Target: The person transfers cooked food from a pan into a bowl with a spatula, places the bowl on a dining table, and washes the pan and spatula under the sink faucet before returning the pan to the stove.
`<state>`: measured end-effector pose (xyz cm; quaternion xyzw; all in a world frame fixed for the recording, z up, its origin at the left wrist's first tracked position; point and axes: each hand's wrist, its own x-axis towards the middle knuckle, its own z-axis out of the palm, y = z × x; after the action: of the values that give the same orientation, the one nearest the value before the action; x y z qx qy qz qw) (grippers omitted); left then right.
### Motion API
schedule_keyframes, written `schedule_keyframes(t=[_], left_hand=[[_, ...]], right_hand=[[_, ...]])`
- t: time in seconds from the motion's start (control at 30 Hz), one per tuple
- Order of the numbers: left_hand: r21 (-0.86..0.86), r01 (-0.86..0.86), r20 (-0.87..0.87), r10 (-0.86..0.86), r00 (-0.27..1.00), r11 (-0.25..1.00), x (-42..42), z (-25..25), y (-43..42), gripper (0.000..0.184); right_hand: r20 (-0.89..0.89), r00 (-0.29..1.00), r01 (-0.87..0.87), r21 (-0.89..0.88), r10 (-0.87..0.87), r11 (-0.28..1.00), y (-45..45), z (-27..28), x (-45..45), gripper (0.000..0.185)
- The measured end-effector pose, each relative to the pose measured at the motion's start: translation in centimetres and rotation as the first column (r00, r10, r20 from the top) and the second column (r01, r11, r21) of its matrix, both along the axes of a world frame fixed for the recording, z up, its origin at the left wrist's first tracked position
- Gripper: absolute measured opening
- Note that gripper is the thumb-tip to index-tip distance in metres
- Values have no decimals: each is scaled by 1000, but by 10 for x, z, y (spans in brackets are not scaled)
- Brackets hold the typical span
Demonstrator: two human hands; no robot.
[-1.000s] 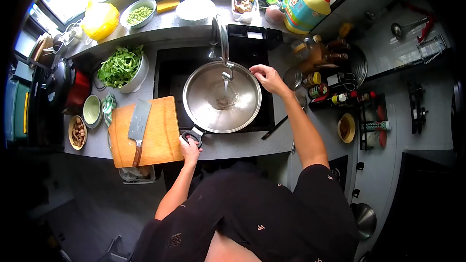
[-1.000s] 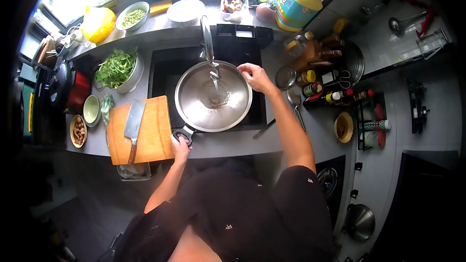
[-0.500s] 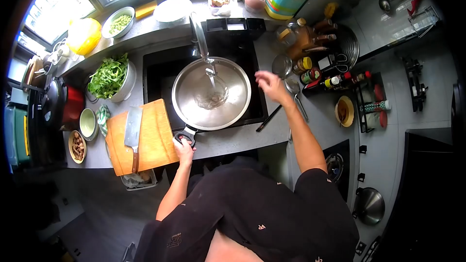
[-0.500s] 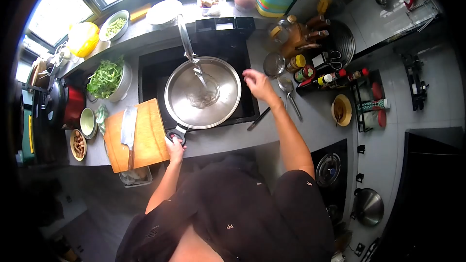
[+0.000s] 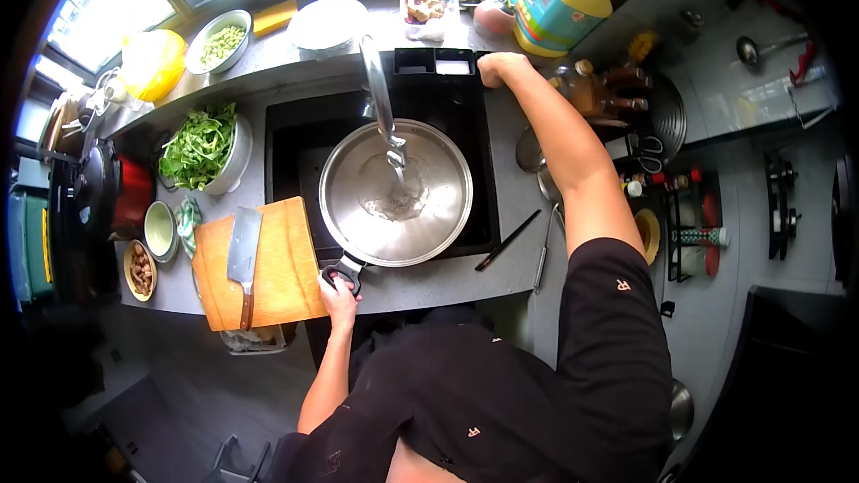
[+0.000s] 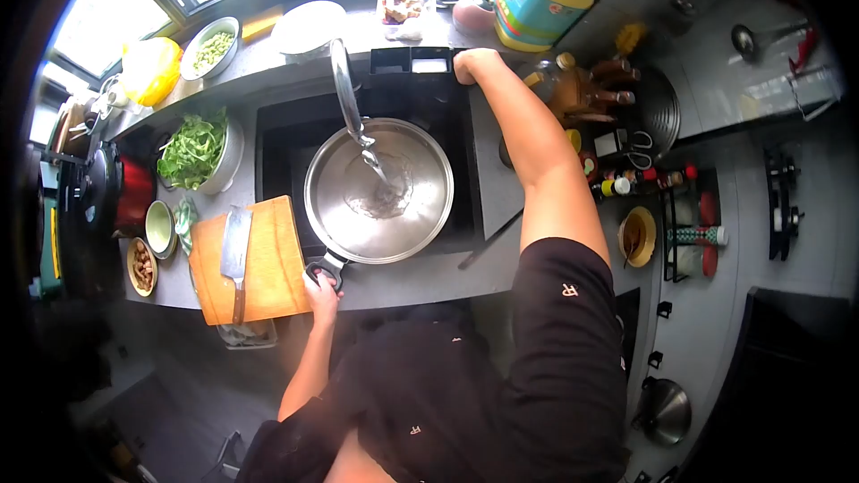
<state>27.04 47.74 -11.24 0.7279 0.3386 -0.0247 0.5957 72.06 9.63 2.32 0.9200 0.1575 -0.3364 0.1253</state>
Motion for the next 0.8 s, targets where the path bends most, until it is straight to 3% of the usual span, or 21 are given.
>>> schedule_keyframes(t=[0.03,0.1,0.2,0.4,0.43,0.5,0.57,0.6,0.63,0.67,0.7,0.73,0.77,0.8], left_hand=[[2,-5,-1,5,1000,1000,2,0,-1,17],[8,-9,-10,9,1000,1000,0,0,0,17],[-19,-5,-21,5,1000,1000,0,-1,2,17],[-28,-17,-12,16,1000,999,-2,0,1,17],[-30,-10,-5,9,1000,1000,0,1,0,17],[-36,-32,28,33,999,999,0,-1,-2,17],[-50,-29,-41,27,999,998,4,12,-2,16],[-38,-25,-15,24,1000,999,1,3,-2,16],[-23,-14,12,14,1000,1000,-1,-5,1,16],[-39,-24,-5,24,1000,999,-1,-4,2,15],[-39,-36,-10,36,999,999,1,-2,1,15],[-26,-35,-14,35,999,999,0,0,1,14],[-17,-32,-11,31,999,999,2,0,1,14],[-29,-22,-4,22,1000,999,2,0,1,14]], right_hand=[[-119,992,-46,-95,35,994,2,-7,15,49],[-153,988,9,-14,-11,1000,-4,-7,25,47],[-326,924,-238,-87,198,967,4,1,34,40],[-378,913,-228,-162,153,960,15,8,31,32],[-347,932,-163,-126,110,978,13,11,29,32],[-338,897,-348,-141,286,927,5,6,31,33],[-93,996,9,18,-8,1000,-2,12,19,28],[-129,917,-394,-154,377,906,-2,19,17,26],[-210,695,-716,-287,688,636,-6,22,17,24],[-322,374,-894,-373,870,247,-21,20,20,23],[-91,690,-698,-345,718,627,-28,38,-4,23],[143,933,-334,8,330,942,-34,58,-29,24],[249,968,-90,406,-16,910,-40,78,-54,28],[269,955,-51,566,-126,823,-48,88,-77,32]])
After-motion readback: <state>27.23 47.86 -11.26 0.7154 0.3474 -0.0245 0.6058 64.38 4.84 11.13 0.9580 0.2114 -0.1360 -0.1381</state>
